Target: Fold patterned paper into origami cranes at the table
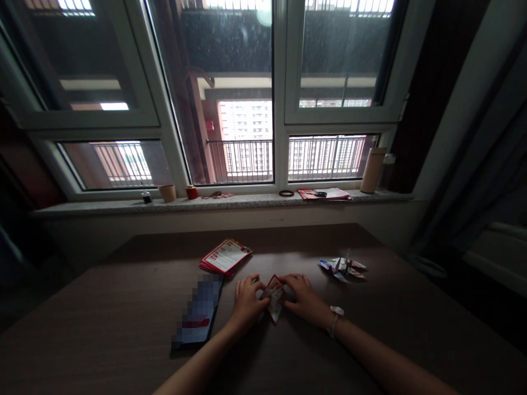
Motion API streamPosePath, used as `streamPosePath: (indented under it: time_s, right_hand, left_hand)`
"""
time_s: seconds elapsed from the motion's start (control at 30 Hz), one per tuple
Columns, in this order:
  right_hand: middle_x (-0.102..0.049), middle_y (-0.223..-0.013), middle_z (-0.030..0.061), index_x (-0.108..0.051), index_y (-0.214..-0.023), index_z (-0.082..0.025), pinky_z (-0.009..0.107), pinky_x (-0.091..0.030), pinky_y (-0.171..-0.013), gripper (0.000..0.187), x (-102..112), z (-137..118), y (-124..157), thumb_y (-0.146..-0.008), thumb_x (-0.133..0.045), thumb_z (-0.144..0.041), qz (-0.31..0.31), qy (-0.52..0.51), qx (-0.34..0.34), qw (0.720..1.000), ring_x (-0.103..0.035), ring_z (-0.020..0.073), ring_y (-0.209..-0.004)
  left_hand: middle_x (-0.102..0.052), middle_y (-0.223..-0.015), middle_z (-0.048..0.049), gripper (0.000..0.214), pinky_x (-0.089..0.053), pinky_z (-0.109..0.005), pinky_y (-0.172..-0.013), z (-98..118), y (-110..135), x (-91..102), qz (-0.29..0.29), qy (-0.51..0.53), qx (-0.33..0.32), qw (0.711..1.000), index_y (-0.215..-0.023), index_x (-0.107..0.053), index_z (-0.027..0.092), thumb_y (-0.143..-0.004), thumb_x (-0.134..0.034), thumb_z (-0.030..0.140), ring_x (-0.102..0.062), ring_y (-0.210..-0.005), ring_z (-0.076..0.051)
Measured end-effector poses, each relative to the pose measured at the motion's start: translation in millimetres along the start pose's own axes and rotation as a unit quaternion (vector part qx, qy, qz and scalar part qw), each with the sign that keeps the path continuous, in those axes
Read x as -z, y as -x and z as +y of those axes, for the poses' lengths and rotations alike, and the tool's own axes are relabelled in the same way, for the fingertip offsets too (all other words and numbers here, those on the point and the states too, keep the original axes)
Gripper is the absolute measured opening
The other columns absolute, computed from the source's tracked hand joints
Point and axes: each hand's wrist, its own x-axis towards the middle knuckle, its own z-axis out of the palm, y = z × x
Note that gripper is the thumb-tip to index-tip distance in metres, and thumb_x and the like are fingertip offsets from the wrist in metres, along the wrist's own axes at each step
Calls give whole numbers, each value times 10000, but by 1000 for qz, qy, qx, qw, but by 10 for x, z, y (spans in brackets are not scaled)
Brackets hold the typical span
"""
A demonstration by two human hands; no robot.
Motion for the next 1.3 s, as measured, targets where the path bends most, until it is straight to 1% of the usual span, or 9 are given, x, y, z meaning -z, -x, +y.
streamPosePath:
  time_s: [0.13,0.3,0.37,0.47,0.67,0.77,0.87,1.03,1.3]
  right_hand:
    - [-585,-1272,73,-547,-1246,-252,538,-83,-1160,478,-15,-14,-4,-772,-602,-224,5,-9,-14,1000,-440,241,-1267]
    - [-594,-1256,72,-563,-1231,-245,535,-82,-1155,486,-30,-40,-7,-750,-592,-181,18,-12,-20,1000,-451,246,-1249]
    - [-605,-1235,71,-579,-1205,-236,525,-106,-1150,458,-30,-45,-9,-752,-587,-173,29,-5,-21,999,-462,247,-1227]
    - [-618,-1193,69,-599,-1172,-223,490,-195,-1124,418,-37,-31,-15,-757,-589,-172,43,5,-15,999,-473,247,-1187]
    - [-615,-1134,68,-665,-1068,-206,390,-332,-1044,283,-64,94,-44,-788,-629,-211,68,-1,13,998,-485,230,-1125]
    - [-609,-1142,63,-705,-1014,-222,363,-342,-1046,206,-40,174,-52,-824,-628,-244,57,-16,35,998,-465,225,-1154]
    - [-601,-1181,60,-721,-1025,-242,369,-328,-1070,207,-2,233,-52,-845,-634,-297,37,-27,36,998,-434,238,-1197]
    - [-595,-1199,48,-723,-1053,-281,387,-311,-1091,219,23,274,-61,-861,-623,-311,15,-35,40,998,-420,244,-1215]
    - [-632,-1131,51,-751,-968,-260,375,-347,-1042,170,-39,292,-110,-843,-643,-304,46,-39,25,998,-470,235,-1148]
  left_hand:
    - [-550,-1333,-83,239,-286,-442,-1105,-39,27,15,-17,1,-14,1000,-909,-723,237,-671,-720,256,-451,-1273,-294]
    - [-493,-1386,-96,489,-285,-436,-1107,-51,92,22,-30,0,-21,999,-1112,-659,264,-646,-768,364,-393,-1315,-293]
    - [-477,-1399,-97,582,-266,-443,-1118,-40,109,18,-28,-2,-17,999,-1166,-629,275,-618,-789,388,-376,-1326,-295]
    - [-468,-1408,-93,649,-224,-466,-1136,-21,115,12,-30,-14,-7,999,-1192,-612,288,-586,-806,417,-359,-1338,-306]
    - [-442,-1426,-117,657,-273,-426,-1122,10,100,55,-48,-20,10,999,-1202,-609,251,-592,-794,412,-345,-1354,-311]
    - [-416,-1446,-132,675,-279,-413,-1127,26,96,89,-57,-17,20,998,-1208,-604,227,-589,-793,420,-318,-1377,-316]
    - [-403,-1455,-141,693,-272,-411,-1135,30,92,102,-65,-17,22,997,-1207,-605,209,-583,-792,446,-300,-1389,-321]
    - [-398,-1460,-132,690,-265,-438,-1136,5,84,77,-67,-12,21,997,-1210,-600,231,-584,-794,444,-290,-1395,-323]
    - [-428,-1429,-121,626,-284,-424,-1121,1,99,75,-55,-9,5,998,-1171,-628,238,-593,-801,405,-336,-1361,-314]
